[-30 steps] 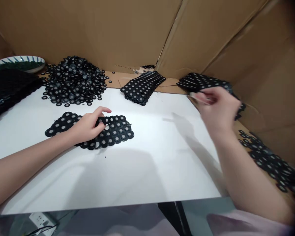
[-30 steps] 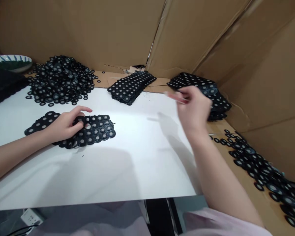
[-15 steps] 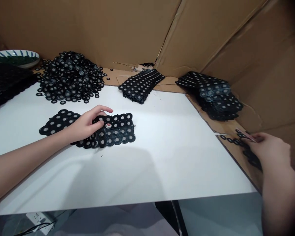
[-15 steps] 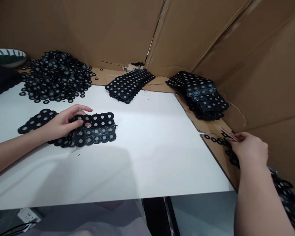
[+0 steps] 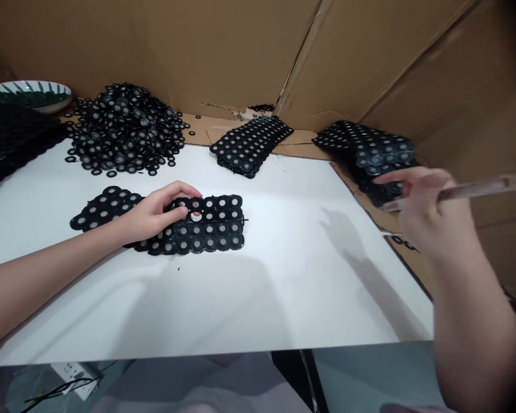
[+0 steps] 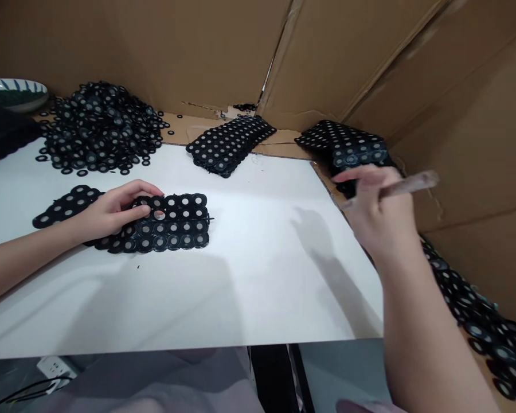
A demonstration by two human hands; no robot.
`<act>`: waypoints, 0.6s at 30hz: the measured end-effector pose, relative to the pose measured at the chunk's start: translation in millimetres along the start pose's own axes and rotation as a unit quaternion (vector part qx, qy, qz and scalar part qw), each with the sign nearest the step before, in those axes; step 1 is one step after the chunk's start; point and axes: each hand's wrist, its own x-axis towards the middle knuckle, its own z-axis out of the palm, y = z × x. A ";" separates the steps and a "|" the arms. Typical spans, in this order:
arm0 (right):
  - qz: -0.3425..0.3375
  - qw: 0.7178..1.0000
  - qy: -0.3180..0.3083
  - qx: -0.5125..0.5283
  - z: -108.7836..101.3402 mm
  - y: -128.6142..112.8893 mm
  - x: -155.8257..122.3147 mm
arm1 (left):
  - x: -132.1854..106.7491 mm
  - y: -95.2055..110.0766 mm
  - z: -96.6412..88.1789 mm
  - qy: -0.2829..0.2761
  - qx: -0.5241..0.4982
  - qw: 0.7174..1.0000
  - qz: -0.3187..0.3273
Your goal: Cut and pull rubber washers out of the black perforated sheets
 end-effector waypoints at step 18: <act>-0.017 0.789 -0.320 0.524 130.6 -142.5 -43.3 | 12.9 -4.1 0.0 -0.028 -0.013 0.999 -0.036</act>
